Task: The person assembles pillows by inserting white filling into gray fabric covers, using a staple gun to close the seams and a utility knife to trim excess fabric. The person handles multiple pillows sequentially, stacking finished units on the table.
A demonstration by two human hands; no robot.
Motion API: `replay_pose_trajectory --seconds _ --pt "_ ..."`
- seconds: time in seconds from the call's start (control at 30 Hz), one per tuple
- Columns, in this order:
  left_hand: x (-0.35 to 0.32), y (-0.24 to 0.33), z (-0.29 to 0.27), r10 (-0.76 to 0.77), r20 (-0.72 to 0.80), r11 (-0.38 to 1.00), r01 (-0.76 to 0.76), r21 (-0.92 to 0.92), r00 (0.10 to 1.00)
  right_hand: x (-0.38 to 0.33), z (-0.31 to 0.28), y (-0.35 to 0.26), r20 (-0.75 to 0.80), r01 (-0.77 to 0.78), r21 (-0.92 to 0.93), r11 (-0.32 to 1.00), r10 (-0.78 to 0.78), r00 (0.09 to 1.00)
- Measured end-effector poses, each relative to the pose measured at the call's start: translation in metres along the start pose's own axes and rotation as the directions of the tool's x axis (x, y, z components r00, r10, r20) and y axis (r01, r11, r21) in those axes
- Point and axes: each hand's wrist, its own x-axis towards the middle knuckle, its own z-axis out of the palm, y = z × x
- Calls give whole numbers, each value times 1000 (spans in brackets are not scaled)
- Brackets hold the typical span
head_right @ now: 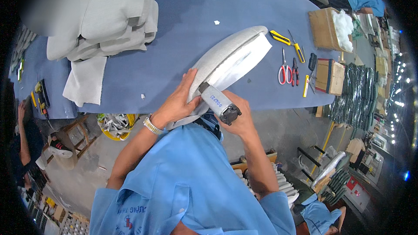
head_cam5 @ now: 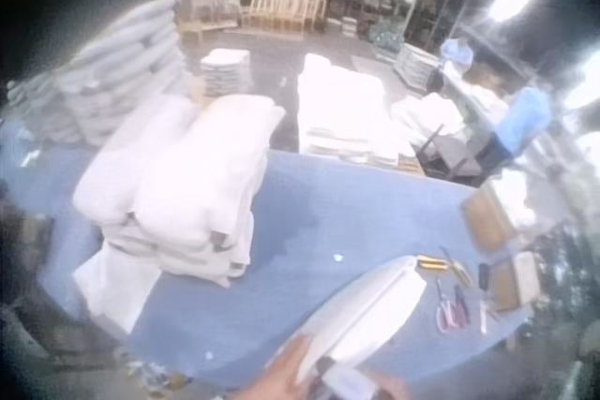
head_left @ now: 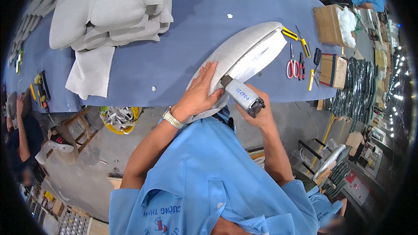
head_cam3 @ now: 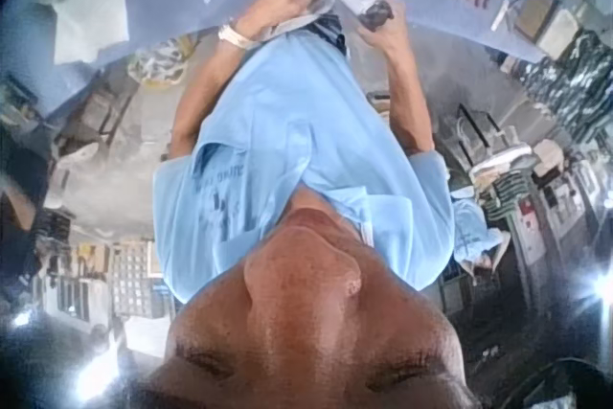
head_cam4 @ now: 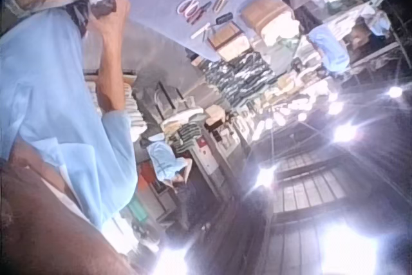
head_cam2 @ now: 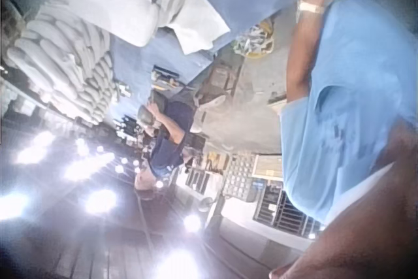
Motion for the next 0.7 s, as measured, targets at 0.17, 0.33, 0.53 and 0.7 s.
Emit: replay_pose_trajectory --seconds 0.17,0.33,0.53,0.7 --pt "4 13 -8 -118 16 992 117 54 993 -2 5 -3 -41 14 -101 995 -18 999" --pt "2 10 -6 -92 7 991 91 95 996 -5 1 -7 -1 -23 -59 998 23 1000" --pt "2 22 -12 -147 29 986 145 78 989 -1 1 -14 57 -92 -22 995 93 994" --pt "6 17 -10 -144 -17 988 145 54 989 8 6 -16 52 -96 -43 994 98 994"
